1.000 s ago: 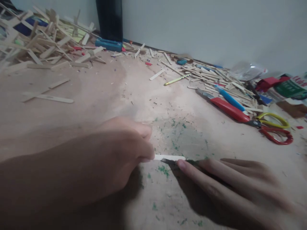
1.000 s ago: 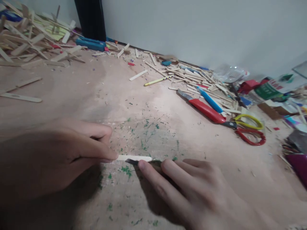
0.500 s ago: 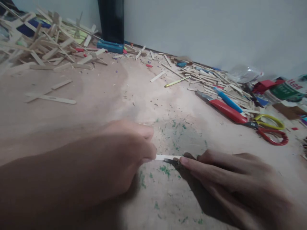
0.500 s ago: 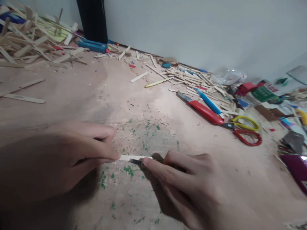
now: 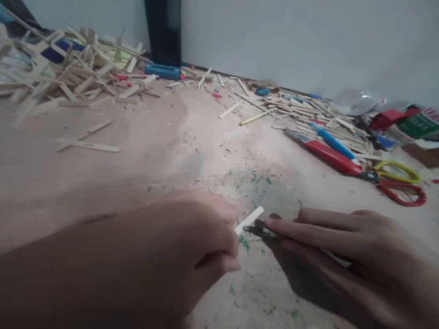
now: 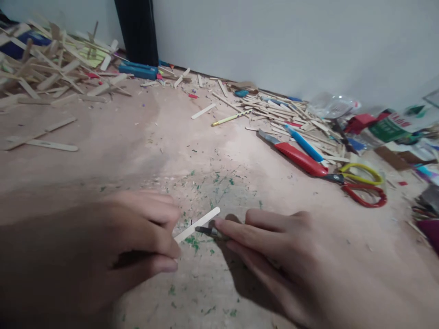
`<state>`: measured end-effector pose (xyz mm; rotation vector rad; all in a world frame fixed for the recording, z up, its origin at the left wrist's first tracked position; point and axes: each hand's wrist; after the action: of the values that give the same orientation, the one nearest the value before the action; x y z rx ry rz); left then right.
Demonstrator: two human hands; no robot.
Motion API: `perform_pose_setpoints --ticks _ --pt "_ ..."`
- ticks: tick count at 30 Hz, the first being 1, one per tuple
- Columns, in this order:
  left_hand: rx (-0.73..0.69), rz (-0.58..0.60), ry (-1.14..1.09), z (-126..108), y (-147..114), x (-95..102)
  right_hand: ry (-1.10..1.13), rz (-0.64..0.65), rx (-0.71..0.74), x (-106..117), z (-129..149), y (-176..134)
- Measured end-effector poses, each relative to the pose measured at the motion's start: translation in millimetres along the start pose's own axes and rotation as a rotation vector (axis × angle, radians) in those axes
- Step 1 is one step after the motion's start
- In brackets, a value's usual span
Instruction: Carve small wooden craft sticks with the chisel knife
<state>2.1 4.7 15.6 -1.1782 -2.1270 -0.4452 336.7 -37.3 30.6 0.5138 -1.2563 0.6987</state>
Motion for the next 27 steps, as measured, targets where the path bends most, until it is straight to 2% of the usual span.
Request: perform_pose_setpoints --ticks 4,9,11,18,22,27 --pt "-0.079 -0.055 0.079 11.5 4.9 -1.1 0.168 -0.018 0.042 0.1 4.5 4.9" --pt "-0.183 -0.096 0.434 41.5 9.2 -19.6 0.206 -0.025 0.028 -4.5 7.3 7.8" --pt "-0.198 -0.105 0.509 46.6 8.8 -26.5 0.226 -0.025 0.029 -7.3 6.8 6.5" --pt "-0.095 0.009 0.505 32.3 4.1 -20.6 0.191 -0.043 0.041 0.6 9.2 11.8" --pt "-0.147 -0.037 0.489 38.2 6.7 -22.8 0.15 -0.007 0.054 8.1 10.0 16.1" --pt "-0.175 -0.074 0.475 43.4 9.3 -27.1 0.18 -0.001 0.045 3.6 6.6 9.4"
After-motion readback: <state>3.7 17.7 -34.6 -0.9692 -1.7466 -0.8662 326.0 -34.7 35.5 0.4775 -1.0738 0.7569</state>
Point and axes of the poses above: each hand's wrist, its own y-axis towards the middle knuckle, its own x-axis out of the back of the hand, z = x × y, and after that the axes turned 10 degrees about z, right-handed
